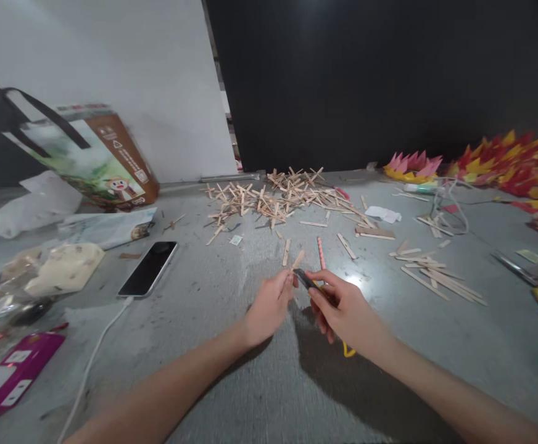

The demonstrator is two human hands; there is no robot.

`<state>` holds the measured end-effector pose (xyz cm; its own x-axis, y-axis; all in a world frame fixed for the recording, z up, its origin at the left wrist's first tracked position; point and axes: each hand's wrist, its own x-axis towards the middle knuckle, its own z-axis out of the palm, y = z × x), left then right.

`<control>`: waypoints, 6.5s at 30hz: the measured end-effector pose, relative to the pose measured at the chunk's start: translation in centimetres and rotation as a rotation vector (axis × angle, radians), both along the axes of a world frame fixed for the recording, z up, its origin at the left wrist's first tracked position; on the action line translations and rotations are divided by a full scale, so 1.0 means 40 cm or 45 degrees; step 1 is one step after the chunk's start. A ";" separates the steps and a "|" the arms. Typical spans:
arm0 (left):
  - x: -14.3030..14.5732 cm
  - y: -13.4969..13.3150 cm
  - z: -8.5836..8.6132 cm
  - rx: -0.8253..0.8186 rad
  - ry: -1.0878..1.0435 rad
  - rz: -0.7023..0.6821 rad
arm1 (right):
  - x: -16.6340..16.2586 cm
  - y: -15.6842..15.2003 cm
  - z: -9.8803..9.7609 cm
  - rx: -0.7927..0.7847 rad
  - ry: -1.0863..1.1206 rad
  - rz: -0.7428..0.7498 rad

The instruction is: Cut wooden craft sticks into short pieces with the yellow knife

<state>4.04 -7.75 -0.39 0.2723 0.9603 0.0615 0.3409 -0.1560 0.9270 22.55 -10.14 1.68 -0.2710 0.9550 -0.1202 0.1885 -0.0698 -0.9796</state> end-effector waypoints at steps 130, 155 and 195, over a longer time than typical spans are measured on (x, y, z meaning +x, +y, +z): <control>-0.003 -0.026 0.034 0.082 0.215 -0.381 | 0.032 0.037 0.037 0.231 -0.243 -0.014; 0.013 -0.012 0.015 -0.521 -0.771 -0.174 | 0.050 0.014 -0.004 1.070 -0.778 0.201; 0.023 -0.006 -0.005 -0.614 -0.981 -0.213 | 0.036 -0.009 -0.007 0.855 -0.645 -0.029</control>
